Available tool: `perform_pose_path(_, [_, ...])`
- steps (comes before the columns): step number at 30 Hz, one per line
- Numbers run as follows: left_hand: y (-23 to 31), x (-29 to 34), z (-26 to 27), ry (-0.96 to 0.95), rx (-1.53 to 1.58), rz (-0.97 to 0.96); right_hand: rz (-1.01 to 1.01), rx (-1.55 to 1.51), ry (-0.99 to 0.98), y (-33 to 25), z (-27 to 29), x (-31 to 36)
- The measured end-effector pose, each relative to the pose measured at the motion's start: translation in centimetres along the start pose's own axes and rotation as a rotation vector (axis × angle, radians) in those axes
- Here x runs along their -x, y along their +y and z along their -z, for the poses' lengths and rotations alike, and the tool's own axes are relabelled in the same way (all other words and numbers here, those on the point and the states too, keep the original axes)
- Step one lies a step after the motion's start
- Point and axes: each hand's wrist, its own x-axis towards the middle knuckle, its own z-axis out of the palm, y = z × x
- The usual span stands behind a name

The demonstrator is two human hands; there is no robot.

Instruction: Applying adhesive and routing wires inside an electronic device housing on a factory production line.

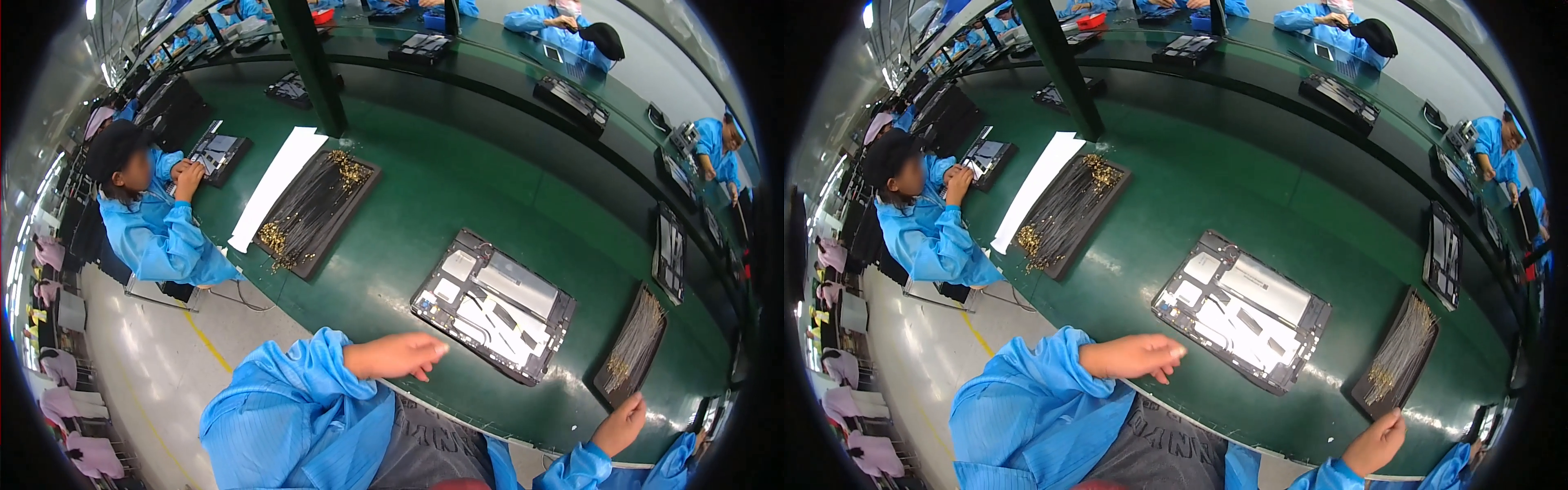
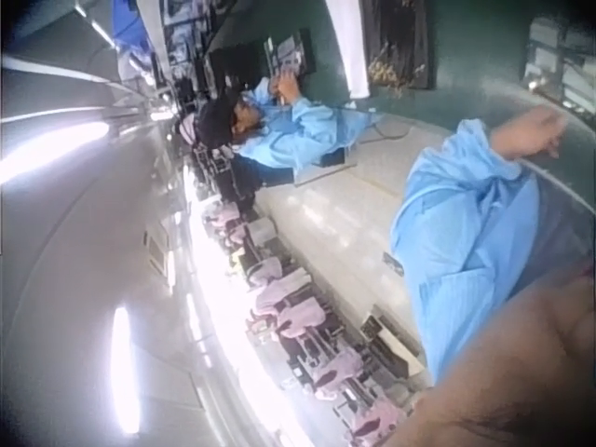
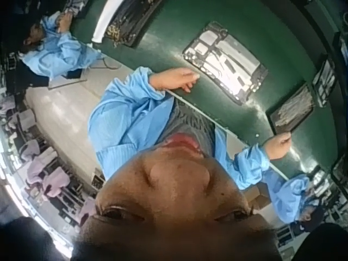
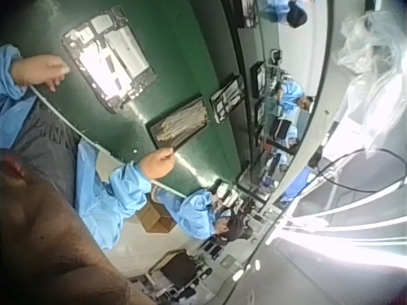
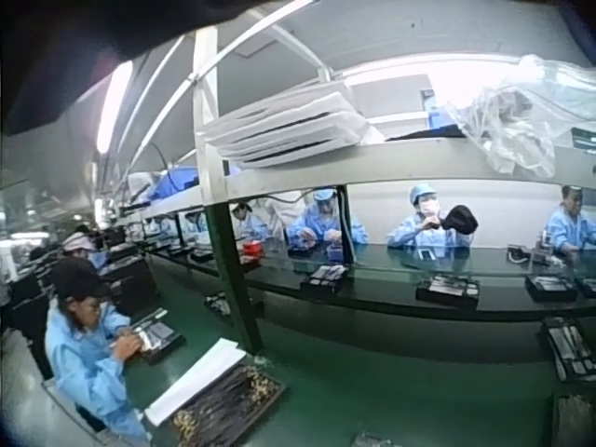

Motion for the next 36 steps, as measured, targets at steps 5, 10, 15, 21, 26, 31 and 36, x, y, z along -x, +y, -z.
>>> perform_pose_path(5, [0.3,1.2,-3.9,-0.209,-1.020,-0.649,0.100,-0.587,0.018,-6.1,1.5,3.9])
perform_pose_path(10, [1.3,-1.4,-6.3,-0.163,-0.978,-0.921,-0.556,-0.873,-1.435,-9.6,-3.1,8.8])
perform_pose_path(15, [1.1,-1.6,-5.8,-0.066,-1.059,-1.018,-0.593,-0.924,-1.545,-9.2,-4.3,7.9])
perform_pose_path(21, [0.6,-4.3,-7.1,0.183,-1.243,-1.233,-0.868,-1.139,-0.974,-8.5,-4.7,6.8])
perform_pose_path(26, [0.0,-5.4,-7.5,0.235,-1.488,-1.134,-0.816,-1.226,-0.716,-8.5,-4.9,5.4])
perform_pose_path(31, [0.3,-5.2,-7.5,0.218,-1.542,-1.076,-0.297,-1.071,-0.341,-8.0,-6.0,7.7])
perform_pose_path(36, [0.5,-5.3,-7.3,0.222,-1.542,-1.058,-0.091,-1.152,-0.298,-7.6,-7.6,9.5])
